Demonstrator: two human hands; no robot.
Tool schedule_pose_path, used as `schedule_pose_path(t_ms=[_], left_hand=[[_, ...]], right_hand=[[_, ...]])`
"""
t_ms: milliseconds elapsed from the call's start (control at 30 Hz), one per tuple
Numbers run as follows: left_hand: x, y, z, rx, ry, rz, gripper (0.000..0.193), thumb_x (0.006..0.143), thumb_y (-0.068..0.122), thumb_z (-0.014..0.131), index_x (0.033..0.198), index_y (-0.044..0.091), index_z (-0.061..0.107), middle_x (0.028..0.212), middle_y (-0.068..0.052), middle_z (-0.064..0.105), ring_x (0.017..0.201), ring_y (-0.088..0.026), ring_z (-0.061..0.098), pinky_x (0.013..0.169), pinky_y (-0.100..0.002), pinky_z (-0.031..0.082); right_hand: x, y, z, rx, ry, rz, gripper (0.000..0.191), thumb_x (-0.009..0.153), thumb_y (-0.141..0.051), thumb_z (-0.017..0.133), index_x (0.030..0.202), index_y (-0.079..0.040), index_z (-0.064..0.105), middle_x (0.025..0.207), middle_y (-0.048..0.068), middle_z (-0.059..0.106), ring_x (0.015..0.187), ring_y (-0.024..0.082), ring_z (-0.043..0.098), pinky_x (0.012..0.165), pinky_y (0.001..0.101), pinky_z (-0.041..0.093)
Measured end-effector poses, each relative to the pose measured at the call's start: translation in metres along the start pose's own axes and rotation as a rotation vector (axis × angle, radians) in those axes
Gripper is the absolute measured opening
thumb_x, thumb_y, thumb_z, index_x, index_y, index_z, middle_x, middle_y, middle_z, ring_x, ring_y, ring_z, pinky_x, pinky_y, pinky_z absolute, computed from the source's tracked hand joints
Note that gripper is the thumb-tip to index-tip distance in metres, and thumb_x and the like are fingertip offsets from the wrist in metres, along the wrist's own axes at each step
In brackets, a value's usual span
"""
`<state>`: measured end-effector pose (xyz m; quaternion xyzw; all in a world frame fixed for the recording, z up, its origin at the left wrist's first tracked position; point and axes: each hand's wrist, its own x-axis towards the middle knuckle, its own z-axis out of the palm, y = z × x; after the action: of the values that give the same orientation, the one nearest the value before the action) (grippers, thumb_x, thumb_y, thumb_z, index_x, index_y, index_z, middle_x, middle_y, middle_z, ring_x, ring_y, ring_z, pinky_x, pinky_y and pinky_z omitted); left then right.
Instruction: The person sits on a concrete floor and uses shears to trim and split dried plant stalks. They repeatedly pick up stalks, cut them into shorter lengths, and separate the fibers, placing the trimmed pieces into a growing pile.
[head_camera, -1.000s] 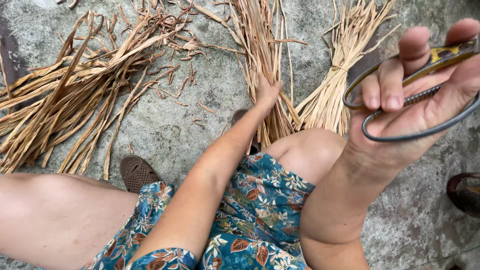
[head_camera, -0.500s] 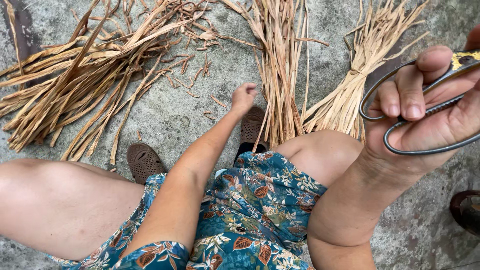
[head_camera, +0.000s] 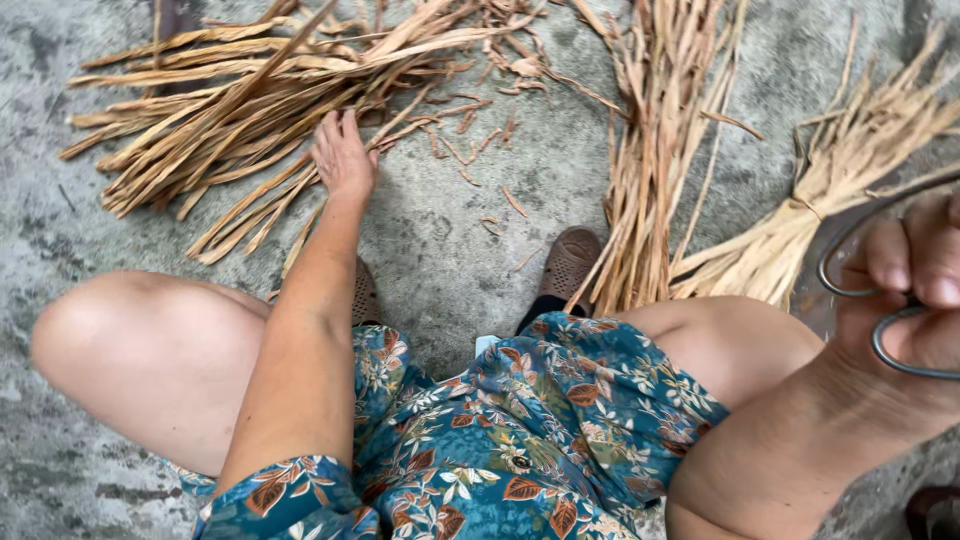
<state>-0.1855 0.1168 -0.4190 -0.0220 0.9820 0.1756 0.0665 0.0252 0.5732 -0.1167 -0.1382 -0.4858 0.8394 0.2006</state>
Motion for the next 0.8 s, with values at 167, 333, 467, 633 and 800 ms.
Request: schedule_pose_path(t_ms=[167, 333, 467, 633, 800], left_hand=[[0.025, -0.041, -0.017, 0.199, -0.161, -0.178, 0.126, 0.053, 0.029, 0.097, 0.156, 0.009, 0.027, 0.157, -0.025, 0.034, 0.146, -0.039, 0.032, 0.112, -0.064, 0.025], [0.022, -0.076, -0.010, 0.267, -0.259, -0.231, 0.090, 0.082, 0.018, 0.085, 0.159, 0.017, 0.039, 0.144, -0.017, 0.048, 0.139, -0.037, 0.044, 0.112, -0.056, 0.038], [0.025, -0.082, -0.010, 0.379, -0.155, -0.119, 0.045, 0.095, 0.021, 0.077, 0.132, 0.013, 0.053, 0.137, -0.015, 0.050, 0.130, -0.033, 0.047, 0.104, -0.054, 0.041], [0.004, -0.076, -0.004, 0.228, -0.260, -0.145, 0.060, 0.085, 0.019, 0.078, 0.137, 0.006, 0.051, 0.121, -0.021, 0.059, 0.120, -0.038, 0.050, 0.103, -0.058, 0.037], [-0.005, -0.053, -0.016, 0.138, -0.440, -0.067, 0.030, 0.098, 0.021, 0.070, 0.125, 0.012, 0.063, 0.116, -0.017, 0.066, 0.110, -0.034, 0.061, 0.094, -0.054, 0.049]], right_hand=[[0.013, 0.017, 0.021, -0.021, -0.026, 0.057, 0.034, 0.121, -0.033, 0.054, 0.140, -0.006, 0.051, 0.102, 0.015, 0.068, 0.057, 0.012, 0.050, 0.054, 0.0260, 0.038], [0.023, 0.024, 0.039, -0.029, -0.052, 0.078, 0.034, 0.121, -0.034, 0.053, 0.140, -0.006, 0.051, 0.101, 0.014, 0.069, 0.057, 0.012, 0.050, 0.055, 0.0257, 0.037], [0.025, 0.025, 0.050, -0.031, -0.067, 0.075, 0.034, 0.121, -0.034, 0.053, 0.141, -0.007, 0.051, 0.101, 0.014, 0.069, 0.057, 0.012, 0.049, 0.056, 0.0255, 0.036], [0.022, 0.021, 0.062, -0.029, -0.093, 0.062, 0.035, 0.121, -0.035, 0.052, 0.142, -0.007, 0.052, 0.100, 0.013, 0.069, 0.057, 0.011, 0.048, 0.056, 0.0253, 0.035], [0.022, 0.016, 0.070, -0.025, -0.143, 0.041, 0.035, 0.122, -0.036, 0.051, 0.142, -0.007, 0.052, 0.099, 0.013, 0.070, 0.057, 0.011, 0.047, 0.057, 0.0251, 0.034]])
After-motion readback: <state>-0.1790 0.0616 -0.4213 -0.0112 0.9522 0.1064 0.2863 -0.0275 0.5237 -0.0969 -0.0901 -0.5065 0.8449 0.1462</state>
